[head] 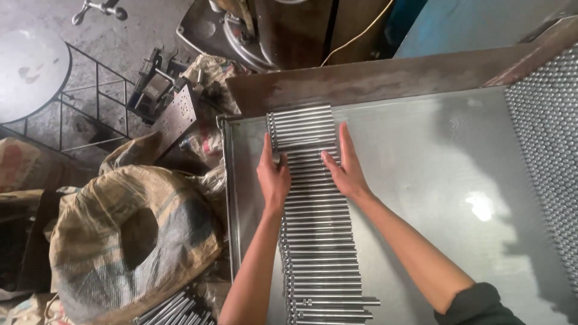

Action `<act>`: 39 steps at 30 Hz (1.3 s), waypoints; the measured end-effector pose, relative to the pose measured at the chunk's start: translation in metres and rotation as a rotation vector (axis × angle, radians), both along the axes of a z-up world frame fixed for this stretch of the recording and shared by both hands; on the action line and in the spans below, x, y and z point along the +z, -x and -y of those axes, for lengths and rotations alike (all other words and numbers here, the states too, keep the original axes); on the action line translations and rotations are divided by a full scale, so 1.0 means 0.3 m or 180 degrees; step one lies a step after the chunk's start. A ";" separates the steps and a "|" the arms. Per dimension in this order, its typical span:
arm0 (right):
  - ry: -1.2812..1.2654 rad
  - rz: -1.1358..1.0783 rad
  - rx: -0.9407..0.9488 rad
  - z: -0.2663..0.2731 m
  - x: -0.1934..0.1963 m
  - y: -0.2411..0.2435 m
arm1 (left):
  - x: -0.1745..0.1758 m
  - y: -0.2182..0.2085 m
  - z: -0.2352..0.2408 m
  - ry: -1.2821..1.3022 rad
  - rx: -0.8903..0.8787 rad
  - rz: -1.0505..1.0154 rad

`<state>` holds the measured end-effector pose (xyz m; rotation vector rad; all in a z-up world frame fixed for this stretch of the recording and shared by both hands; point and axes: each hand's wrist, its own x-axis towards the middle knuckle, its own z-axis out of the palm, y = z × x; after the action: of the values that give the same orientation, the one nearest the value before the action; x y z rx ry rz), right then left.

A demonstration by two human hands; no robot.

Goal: Organizing and aligning metal rods in a neat row on a metal tray in a fabrication environment.

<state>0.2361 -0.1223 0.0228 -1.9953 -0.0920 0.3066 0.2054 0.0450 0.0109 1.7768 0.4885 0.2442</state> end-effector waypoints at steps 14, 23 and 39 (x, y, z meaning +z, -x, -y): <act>-0.0088 -0.0152 -0.0089 -0.061 0.002 -0.136 | -0.010 -0.117 -0.062 -0.0222 -0.0009 -0.0118; -0.0164 -0.0018 -0.0134 -0.064 0.015 -0.157 | -0.065 -0.196 -0.070 -0.0153 -0.0023 0.0163; -0.1538 0.0194 0.0050 0.122 0.059 -0.092 | -0.105 -0.119 -0.133 0.0505 0.0138 0.0999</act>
<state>0.2637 -0.1589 0.0406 -1.5246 -0.2009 0.2092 0.2412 0.0851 -0.0207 1.5394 0.3116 0.4927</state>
